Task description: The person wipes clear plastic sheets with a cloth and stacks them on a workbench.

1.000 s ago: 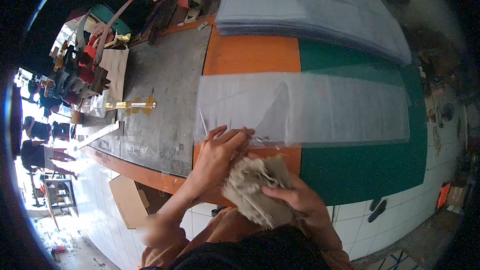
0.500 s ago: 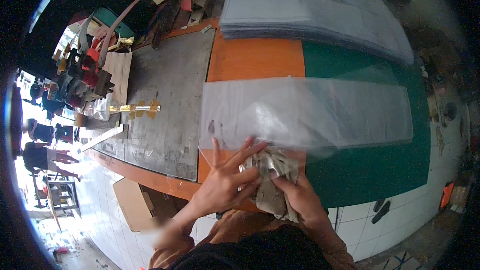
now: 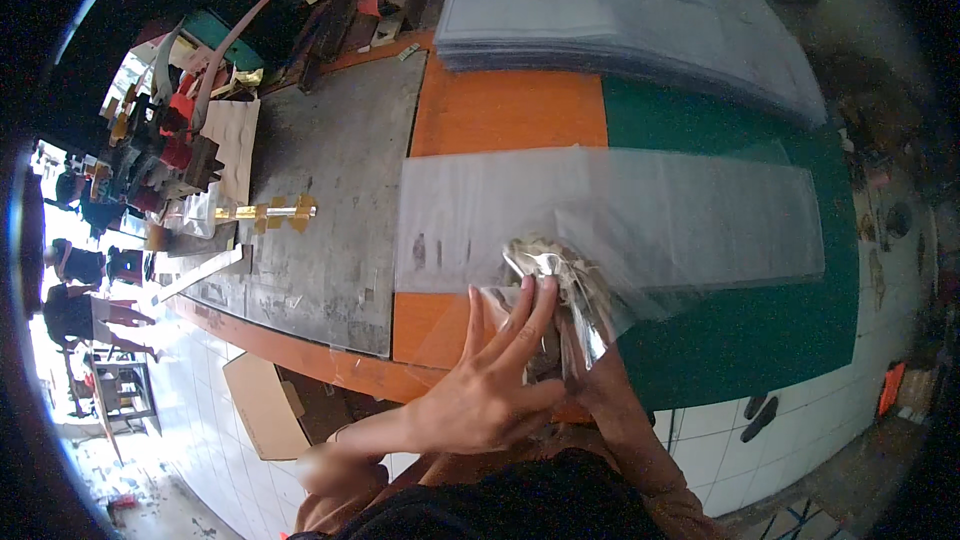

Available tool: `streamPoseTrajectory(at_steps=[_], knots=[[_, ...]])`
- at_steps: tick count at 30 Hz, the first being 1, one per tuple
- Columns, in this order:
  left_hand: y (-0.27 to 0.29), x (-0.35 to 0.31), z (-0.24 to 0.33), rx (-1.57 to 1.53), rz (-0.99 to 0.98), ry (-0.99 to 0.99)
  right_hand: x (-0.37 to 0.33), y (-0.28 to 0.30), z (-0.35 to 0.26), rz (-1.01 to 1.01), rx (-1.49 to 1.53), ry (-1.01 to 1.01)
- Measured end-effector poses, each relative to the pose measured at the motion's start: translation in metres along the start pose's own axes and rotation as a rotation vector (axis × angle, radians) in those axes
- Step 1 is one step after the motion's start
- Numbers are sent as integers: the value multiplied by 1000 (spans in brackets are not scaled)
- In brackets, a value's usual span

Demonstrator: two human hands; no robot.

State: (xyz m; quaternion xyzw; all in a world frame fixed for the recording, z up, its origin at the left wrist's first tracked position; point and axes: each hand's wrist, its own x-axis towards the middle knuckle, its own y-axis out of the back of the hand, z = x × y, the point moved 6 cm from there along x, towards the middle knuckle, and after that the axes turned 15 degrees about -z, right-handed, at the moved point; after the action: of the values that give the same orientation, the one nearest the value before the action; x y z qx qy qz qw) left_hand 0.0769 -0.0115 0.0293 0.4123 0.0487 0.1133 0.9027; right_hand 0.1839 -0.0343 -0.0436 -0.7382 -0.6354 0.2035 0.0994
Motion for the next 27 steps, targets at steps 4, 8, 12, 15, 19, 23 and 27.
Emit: streamPoseTrajectory(at_steps=[4,8,12,15,19,23,27], knots=[[5,-5,6,-2,-59,-40,10,5,10,-28,479,-128],[53,6,-46,-141,128,104,11,9,10,57,438,-82],[31,56,-102,-867,-267,315,12,2,16,-72,558,-81],[8,77,-102,-1159,-115,203,-1,6,26,100,355,-177],[6,84,-89,-1220,-103,128,-14,-1,32,62,-50,-135],[7,89,-90,-1341,-160,175,-19,-11,46,-36,-152,-376],[7,101,-59,-831,-383,-30,-14,-44,48,-418,-458,-515]])
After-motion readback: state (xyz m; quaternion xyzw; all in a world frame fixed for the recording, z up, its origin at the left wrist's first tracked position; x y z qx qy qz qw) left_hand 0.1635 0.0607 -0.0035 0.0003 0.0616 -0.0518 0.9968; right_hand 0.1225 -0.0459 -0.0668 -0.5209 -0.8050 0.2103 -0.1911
